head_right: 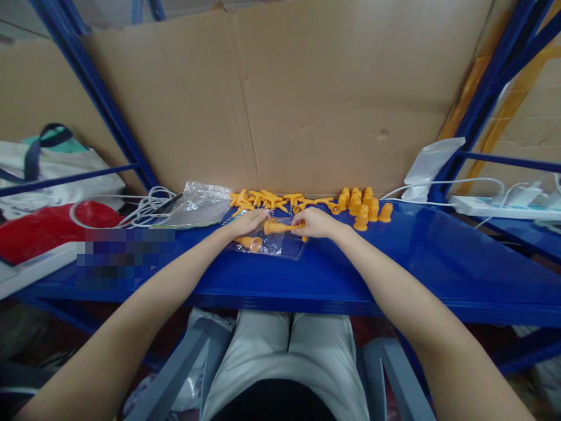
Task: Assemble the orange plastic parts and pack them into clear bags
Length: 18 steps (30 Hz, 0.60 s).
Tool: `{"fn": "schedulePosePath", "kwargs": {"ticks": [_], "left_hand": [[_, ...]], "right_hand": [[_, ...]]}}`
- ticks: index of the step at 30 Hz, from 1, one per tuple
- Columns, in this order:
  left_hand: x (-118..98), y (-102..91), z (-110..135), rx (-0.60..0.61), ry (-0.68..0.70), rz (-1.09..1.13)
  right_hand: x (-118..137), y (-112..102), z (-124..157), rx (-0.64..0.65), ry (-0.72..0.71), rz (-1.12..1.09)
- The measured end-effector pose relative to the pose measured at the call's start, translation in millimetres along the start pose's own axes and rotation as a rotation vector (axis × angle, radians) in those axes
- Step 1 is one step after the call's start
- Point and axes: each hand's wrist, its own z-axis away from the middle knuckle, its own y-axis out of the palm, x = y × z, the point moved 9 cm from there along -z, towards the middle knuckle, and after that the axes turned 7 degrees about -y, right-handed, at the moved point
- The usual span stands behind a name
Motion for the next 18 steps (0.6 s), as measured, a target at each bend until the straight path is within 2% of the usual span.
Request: {"fn": "schedulePosePath", "kwargs": {"ticks": [7, 13, 15, 18], "left_hand": [[10, 5.1, -2, 0.001, -0.085, 0.032], [14, 6.9, -4, 0.002, -0.111, 0.101], [14, 1.6, -5, -0.024, -0.108, 0.127], [18, -15.3, -4, -0.129, -0.110, 0.160]], "right_hand": [[5, 6, 0, 0.027, -0.011, -0.129], [6, 5, -1, 0.024, -0.009, -0.113], [7, 3, -1, 0.016, -0.013, -0.099], [9, -3, -1, -0.020, -0.006, -0.066]]}}
